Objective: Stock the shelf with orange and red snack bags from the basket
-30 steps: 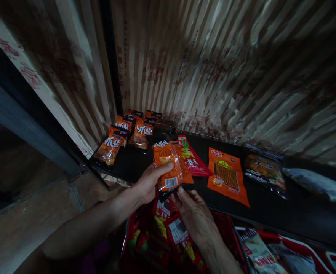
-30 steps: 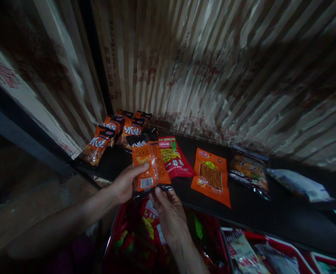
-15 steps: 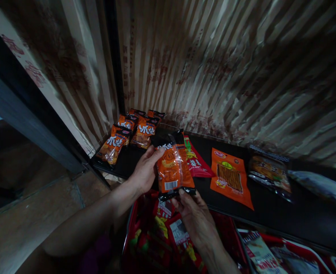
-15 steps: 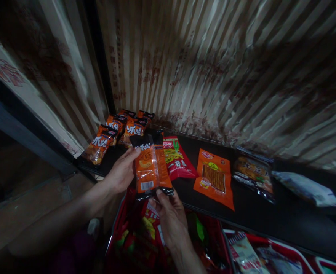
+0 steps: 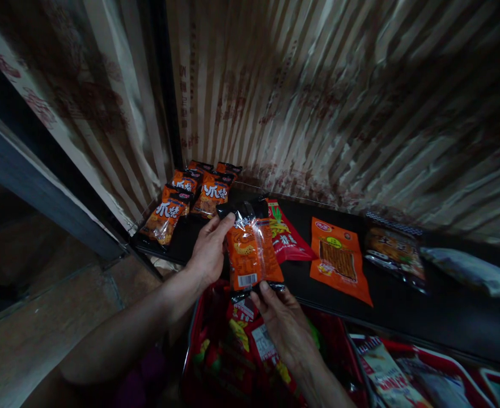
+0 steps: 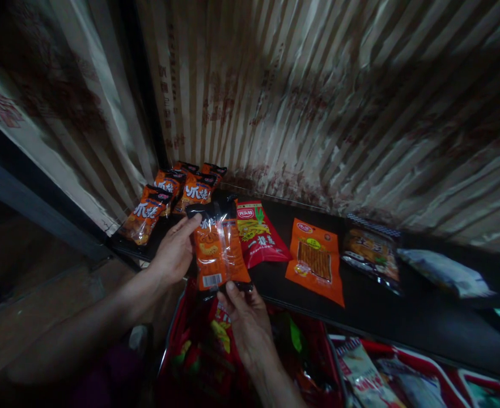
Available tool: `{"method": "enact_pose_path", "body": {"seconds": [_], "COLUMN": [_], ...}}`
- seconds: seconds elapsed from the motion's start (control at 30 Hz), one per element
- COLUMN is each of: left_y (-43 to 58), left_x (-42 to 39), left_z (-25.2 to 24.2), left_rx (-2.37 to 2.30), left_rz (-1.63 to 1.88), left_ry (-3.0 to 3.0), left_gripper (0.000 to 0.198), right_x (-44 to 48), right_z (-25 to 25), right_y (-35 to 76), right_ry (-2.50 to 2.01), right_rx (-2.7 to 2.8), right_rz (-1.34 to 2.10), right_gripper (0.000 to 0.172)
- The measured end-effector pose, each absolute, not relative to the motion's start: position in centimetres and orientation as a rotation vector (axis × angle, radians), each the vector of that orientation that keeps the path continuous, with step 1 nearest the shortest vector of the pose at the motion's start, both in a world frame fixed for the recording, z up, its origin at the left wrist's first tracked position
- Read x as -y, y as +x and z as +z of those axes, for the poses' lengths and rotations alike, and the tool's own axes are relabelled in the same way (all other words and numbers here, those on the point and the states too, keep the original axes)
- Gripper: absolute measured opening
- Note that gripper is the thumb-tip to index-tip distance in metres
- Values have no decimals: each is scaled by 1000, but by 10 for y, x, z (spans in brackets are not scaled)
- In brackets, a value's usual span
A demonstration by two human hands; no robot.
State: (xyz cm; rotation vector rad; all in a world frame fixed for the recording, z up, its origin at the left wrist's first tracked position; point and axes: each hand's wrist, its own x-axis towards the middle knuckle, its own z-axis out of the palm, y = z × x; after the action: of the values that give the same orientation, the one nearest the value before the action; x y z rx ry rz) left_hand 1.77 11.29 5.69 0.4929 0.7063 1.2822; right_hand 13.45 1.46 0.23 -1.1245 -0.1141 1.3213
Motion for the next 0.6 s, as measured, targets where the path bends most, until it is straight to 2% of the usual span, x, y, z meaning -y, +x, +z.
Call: {"method": "enact_pose_path", "body": {"seconds": [0.6], "left_y": [23], "left_x": [-118], "left_z": [63], "left_rx": [-694], "left_rz": [1314], "left_ry": [496], "left_gripper": [29], "right_x": [-11], "right_z": [0], "right_y": [135], "right_ry": [-1241], "right_rx": [235], "right_rz": [1249], "right_gripper": [39]}}
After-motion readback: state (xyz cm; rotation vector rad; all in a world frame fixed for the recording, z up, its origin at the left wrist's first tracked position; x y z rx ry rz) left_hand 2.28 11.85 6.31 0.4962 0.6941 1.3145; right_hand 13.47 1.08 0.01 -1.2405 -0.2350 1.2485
